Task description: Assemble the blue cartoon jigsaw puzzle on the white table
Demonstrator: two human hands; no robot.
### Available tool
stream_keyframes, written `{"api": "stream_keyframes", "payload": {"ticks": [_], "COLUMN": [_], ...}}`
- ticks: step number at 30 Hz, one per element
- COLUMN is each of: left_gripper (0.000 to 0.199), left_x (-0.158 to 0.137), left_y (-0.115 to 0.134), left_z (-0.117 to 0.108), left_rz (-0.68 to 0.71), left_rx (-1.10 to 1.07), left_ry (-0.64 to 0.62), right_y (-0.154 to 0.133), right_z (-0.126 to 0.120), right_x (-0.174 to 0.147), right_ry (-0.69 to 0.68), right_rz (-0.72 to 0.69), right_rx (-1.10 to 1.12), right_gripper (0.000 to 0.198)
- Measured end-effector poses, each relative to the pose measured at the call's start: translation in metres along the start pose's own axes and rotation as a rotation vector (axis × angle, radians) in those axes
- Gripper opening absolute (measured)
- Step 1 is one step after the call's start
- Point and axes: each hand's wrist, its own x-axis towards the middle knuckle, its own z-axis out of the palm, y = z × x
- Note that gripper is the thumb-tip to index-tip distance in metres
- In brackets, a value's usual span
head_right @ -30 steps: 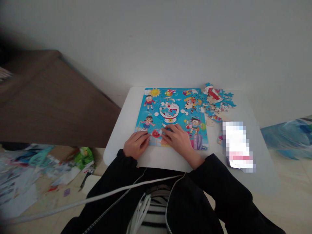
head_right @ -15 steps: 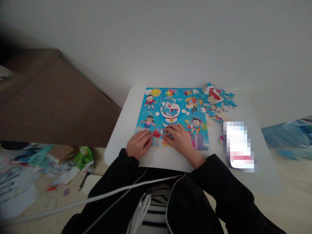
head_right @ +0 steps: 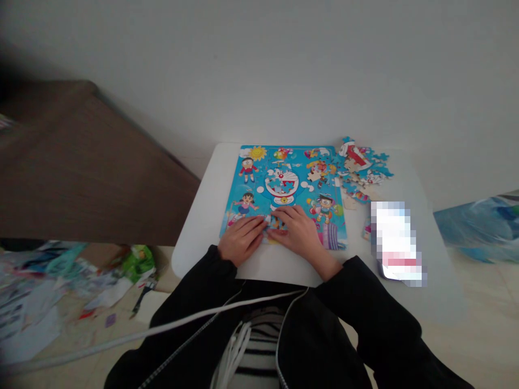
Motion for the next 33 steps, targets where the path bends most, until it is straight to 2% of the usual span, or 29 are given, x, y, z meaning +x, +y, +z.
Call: {"api": "stream_keyframes", "payload": {"ticks": [3,10,24,33], "left_gripper": [0.027,0.026,0.029,0.026], "left_x": [0.0006,0.0008,0.0014,-0.0025], "left_y": [-0.0001,-0.0017,0.0013,0.0008], "left_z": [0.0003,0.0005,0.0024,0.0013], "left_rz": [-0.018,-0.021,-0.073,-0.086], "left_rx": [-0.028,-0.065,-0.046,-0.091], "left_ry": [0.015,0.029,0.003,0.067], "right_y": [-0.002,-0.0058,-0.0009,-0.0019], "right_z": [-0.0023,-0.0049,-0.002,-0.0023], "right_x": [0.0003,0.0068,0.0085,0.0028], "right_ry": [-0.04,-0.082,-0.055,-0.012], "right_rz": [-0.013,0.03,0.006,-0.026], "right_rx": [-0.034,-0.078,-0.034,-0.035], "right_gripper": [0.043,0.039,0.034,0.022]}}
